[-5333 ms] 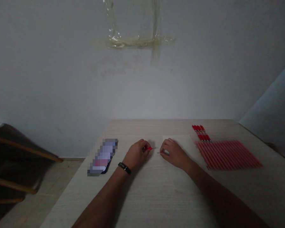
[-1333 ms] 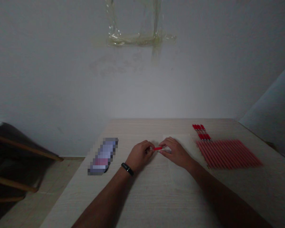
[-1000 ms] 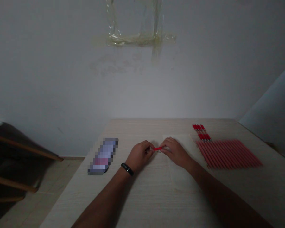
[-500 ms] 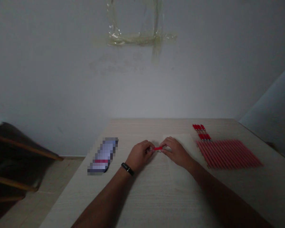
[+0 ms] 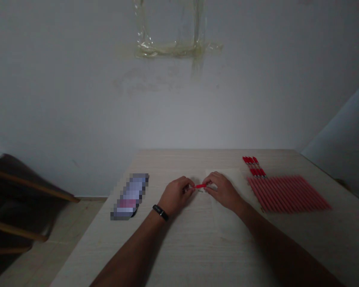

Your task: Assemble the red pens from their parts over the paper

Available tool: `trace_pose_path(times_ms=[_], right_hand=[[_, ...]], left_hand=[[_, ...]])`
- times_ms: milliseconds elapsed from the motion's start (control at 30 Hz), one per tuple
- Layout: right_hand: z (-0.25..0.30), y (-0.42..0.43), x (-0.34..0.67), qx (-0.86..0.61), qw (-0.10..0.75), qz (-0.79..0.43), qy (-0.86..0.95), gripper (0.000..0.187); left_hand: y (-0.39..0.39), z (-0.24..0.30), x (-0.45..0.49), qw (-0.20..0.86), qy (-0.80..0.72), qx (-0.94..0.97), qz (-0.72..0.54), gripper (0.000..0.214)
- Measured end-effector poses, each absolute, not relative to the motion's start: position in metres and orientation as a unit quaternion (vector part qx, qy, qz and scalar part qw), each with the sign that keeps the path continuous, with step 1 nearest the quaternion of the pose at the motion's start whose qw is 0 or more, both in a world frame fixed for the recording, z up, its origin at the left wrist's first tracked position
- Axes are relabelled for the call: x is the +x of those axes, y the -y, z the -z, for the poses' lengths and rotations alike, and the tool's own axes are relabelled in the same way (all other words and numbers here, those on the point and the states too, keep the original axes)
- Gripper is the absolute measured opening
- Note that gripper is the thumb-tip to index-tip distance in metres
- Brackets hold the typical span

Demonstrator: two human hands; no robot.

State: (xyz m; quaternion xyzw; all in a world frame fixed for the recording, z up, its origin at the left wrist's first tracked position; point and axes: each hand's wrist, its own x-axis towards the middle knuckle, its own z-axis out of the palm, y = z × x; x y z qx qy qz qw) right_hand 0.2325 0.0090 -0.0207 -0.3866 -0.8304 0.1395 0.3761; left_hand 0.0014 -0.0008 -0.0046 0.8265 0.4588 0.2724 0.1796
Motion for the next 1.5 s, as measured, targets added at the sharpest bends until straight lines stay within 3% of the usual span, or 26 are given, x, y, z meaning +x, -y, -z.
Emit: trace_pose_path(times_ms=[400,967,1500], right_hand=[[0.021,-0.01,0.235,-0.377,0.343,-0.139,0.849,0.004],[0.019,-0.008,0.232,-0.369,0.365,-0.13,0.845,0.017],[0.022,-0.017,0.241,-0.449,0.395,-0.136,0.79,0.011]], left_hand=[[0.0,0.006,0.001,0.167,-0.469,0.825,-0.268,0.014],[0.001,0.006,0.002,0.172,-0.476,0.824,-0.254,0.012],[-0.017,-0.006,-0.032,0.142,-0.521,0.793,-0.282,0.013]])
